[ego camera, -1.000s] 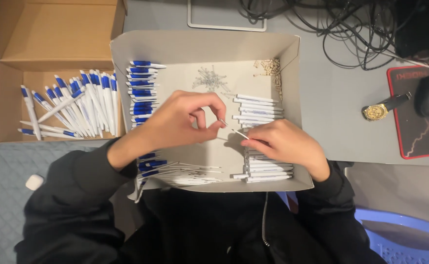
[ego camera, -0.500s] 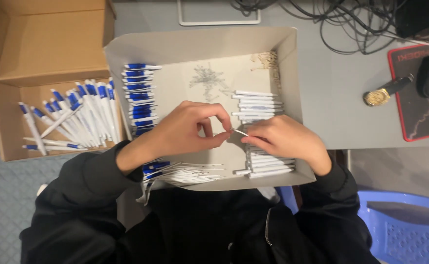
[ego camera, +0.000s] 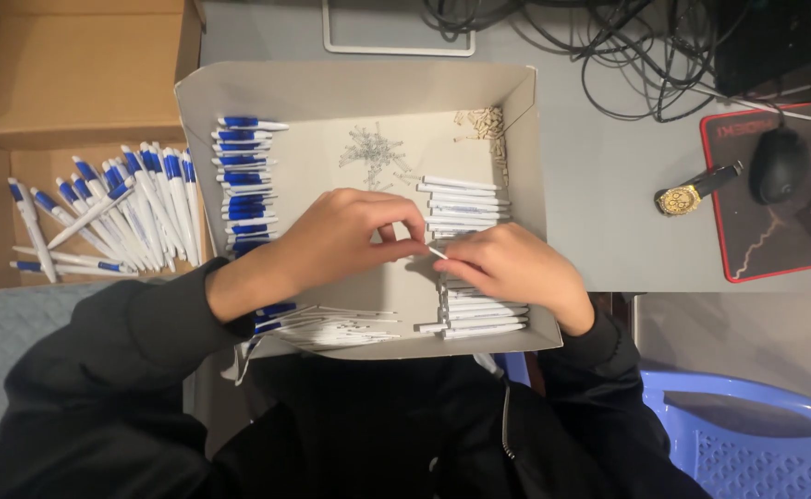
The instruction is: Assembling pens by attaching blue caps to white pen bodies and organizing them in a cardboard box
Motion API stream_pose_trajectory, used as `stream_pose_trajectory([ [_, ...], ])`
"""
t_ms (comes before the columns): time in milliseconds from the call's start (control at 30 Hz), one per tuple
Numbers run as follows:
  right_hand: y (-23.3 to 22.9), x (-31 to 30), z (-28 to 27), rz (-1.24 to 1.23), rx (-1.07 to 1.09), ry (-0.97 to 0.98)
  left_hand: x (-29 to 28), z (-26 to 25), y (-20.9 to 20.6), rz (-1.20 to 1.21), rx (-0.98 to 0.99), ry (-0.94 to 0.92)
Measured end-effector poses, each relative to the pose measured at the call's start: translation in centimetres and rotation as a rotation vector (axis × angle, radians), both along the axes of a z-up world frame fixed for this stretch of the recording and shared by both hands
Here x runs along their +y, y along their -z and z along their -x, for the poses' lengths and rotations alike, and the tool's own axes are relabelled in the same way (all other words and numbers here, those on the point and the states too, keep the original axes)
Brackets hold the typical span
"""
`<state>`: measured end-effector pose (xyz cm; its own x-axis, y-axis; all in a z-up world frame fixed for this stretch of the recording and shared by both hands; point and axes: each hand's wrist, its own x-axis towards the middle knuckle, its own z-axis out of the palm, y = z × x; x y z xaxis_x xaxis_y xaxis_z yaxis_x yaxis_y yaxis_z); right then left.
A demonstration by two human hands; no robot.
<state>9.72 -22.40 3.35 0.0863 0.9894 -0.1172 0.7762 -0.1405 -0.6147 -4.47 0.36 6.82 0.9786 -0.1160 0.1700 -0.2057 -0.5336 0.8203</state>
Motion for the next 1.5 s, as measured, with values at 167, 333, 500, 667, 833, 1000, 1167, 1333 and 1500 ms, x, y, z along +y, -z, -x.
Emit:
stream_pose_trajectory([
  [167, -0.4, 0.1, -0.5, 0.000, -0.014, 0.047, 1.4, -1.1, -1.7, -0.059, -0.038, -0.016],
  [333, -1.2, 0.2, -0.5, 0.007, 0.003, 0.083, 4.3, -4.4, -2.8, -0.285, 0.122, -0.127],
  [500, -1.3, 0.2, -0.2, -0.013, -0.019, 0.067, 3.5, -8.2, 4.1, -0.621, 0.050, -0.021],
  [667, -1.7, 0.0, -0.3, -0.041, -0.006, 0.056, 1.7, -9.9, 7.4, -0.779, -0.003, 0.077],
  [833, -1.4, 0.0, -0.5, -0.003, 0.020, 0.070, 1.5, -10.3, 8.0, -0.782, -0.004, 0.117],
  [1000, -1.6, 0.2, -0.2, -0.009, 0.021, 0.038, 1.5, -10.6, 8.7, -0.799, -0.017, 0.083],
  [1167, -1.5, 0.2, -0.3, 0.007, 0.038, 0.045, 1.6, -10.9, 9.4, -0.783, -0.023, 0.086],
  [1333, -1.6, 0.1, -0.3, -0.014, 0.052, 0.076, 1.4, -11.0, 7.6, -0.677, -0.031, -0.002],
  [1500, -1.3, -0.1, -0.5, -0.026, 0.072, 0.081, 2.9, -9.7, 3.6, -0.584, -0.147, -0.081],
])
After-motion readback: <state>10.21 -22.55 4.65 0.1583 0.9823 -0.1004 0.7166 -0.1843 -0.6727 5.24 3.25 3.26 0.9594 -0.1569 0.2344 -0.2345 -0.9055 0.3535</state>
